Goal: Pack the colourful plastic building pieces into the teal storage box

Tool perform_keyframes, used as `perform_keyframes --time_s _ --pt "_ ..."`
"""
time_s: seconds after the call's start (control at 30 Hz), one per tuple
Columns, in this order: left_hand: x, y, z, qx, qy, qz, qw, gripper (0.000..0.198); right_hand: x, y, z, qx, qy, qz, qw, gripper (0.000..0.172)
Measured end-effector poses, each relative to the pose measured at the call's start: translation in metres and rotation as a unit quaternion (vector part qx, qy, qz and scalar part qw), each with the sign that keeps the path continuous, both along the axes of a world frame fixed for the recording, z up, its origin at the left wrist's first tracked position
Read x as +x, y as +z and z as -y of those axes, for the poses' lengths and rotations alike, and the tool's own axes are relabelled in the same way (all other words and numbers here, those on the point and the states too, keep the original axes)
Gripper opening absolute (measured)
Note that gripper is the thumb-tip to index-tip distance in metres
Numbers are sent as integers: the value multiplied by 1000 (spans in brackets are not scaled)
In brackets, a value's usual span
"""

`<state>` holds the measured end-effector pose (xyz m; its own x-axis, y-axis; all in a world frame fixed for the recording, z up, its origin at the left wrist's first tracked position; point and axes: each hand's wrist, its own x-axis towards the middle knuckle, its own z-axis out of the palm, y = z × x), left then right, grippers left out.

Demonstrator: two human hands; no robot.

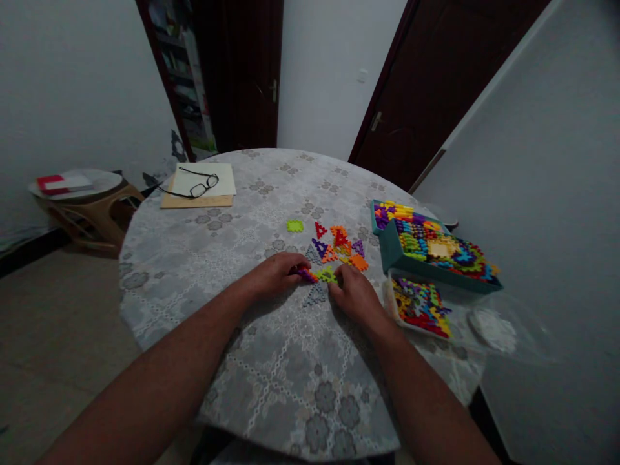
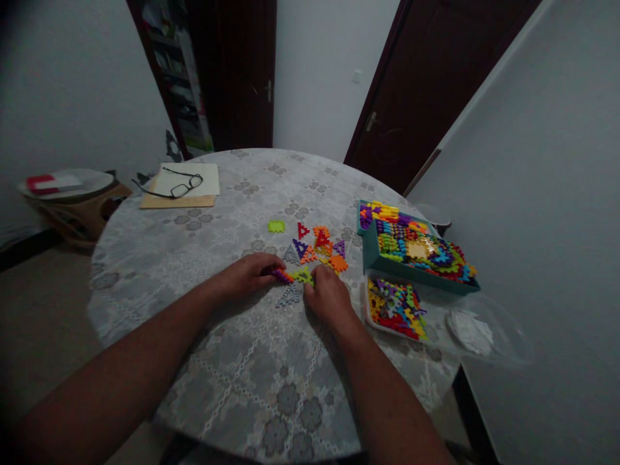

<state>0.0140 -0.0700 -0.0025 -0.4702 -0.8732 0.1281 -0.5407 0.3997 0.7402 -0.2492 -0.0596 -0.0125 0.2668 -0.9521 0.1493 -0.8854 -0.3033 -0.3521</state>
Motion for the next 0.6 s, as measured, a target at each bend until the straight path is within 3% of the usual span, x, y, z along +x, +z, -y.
perform_keyframes --time_s 0.2,0.33,0.6 --pt "0 -8 0 -34 30 2 999 46 15 -9 12 -59 75 85 992 14" --pt "3 -13 1 -75 49 11 996 54 20 -10 19 -59 120 105 985 8" --pt "-2 3 -2 -57 32 39 997 46 16 -6 20 -49 138 128 981 10"
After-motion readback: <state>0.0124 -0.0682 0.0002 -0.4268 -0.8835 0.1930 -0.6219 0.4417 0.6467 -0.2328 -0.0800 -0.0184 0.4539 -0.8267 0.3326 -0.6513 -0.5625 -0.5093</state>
